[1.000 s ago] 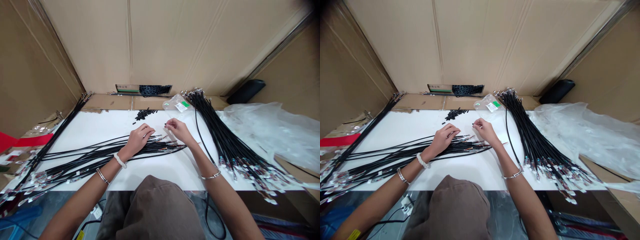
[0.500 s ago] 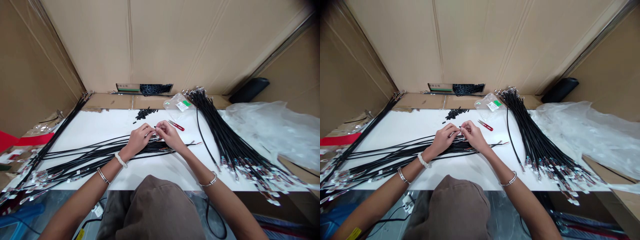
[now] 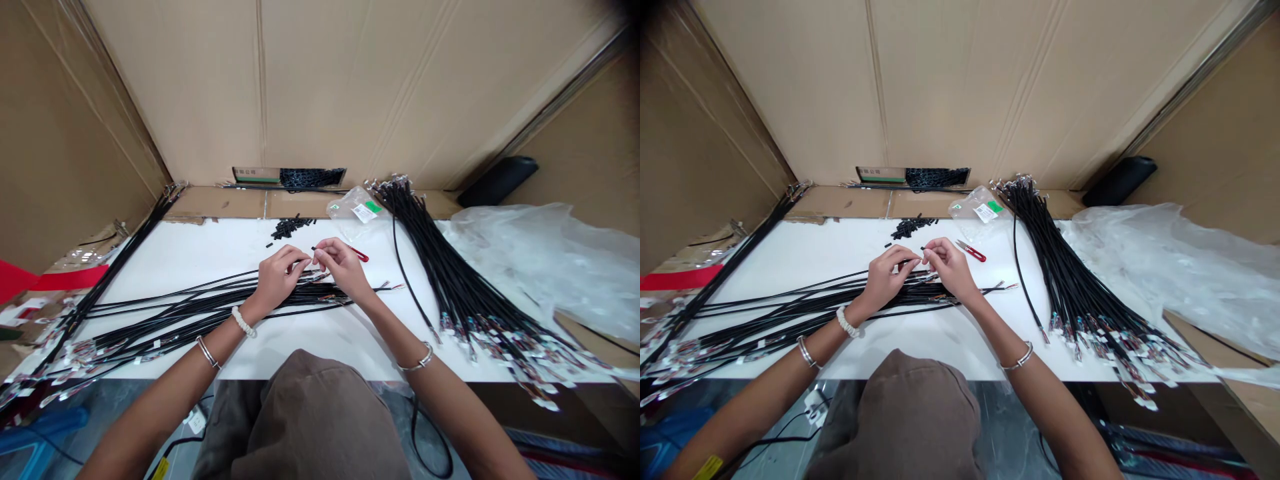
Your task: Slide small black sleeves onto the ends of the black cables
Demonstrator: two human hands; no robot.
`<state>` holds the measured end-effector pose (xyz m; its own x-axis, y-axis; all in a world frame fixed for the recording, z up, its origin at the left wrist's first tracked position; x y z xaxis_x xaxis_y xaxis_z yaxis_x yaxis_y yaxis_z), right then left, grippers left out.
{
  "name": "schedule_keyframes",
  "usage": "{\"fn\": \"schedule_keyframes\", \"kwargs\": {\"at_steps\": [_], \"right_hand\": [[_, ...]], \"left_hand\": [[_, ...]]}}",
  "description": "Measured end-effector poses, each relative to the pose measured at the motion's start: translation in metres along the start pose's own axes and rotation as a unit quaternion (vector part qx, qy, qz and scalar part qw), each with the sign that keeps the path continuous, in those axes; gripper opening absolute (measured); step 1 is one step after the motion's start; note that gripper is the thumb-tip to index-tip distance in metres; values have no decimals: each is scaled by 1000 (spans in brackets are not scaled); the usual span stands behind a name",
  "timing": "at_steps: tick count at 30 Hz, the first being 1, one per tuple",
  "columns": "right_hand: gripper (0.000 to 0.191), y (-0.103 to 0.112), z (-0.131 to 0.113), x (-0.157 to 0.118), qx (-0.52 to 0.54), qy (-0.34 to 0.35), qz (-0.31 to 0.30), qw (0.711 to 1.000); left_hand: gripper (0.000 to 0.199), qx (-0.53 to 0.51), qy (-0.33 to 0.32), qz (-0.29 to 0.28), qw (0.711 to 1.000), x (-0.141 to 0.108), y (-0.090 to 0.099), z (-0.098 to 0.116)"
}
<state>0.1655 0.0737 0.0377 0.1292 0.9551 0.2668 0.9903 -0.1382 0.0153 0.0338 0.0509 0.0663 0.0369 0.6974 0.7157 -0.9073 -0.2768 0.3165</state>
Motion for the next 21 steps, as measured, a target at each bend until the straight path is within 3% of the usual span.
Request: {"fn": "schedule_keyframes", "kwargs": {"at_steps": [9, 21], "right_hand": [[28, -6, 2, -3, 24, -34, -75, 996], [27, -6, 1, -2, 39, -23, -55, 997]], "left_hand": [[15, -63, 47, 47, 996, 7, 11, -6], [16, -70, 59, 48, 995, 8, 11, -8]]}}
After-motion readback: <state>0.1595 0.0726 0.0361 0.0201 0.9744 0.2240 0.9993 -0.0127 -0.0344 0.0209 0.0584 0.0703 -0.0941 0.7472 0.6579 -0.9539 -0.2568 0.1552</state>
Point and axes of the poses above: each hand's wrist, its own x-axis towards the middle knuckle, its own y-axis out of the back of the hand, z = x × y, the point moved 10 cm from there along x, towards the middle knuckle, and after that the axes turned 15 degrees about z, right-handed, at the moved point
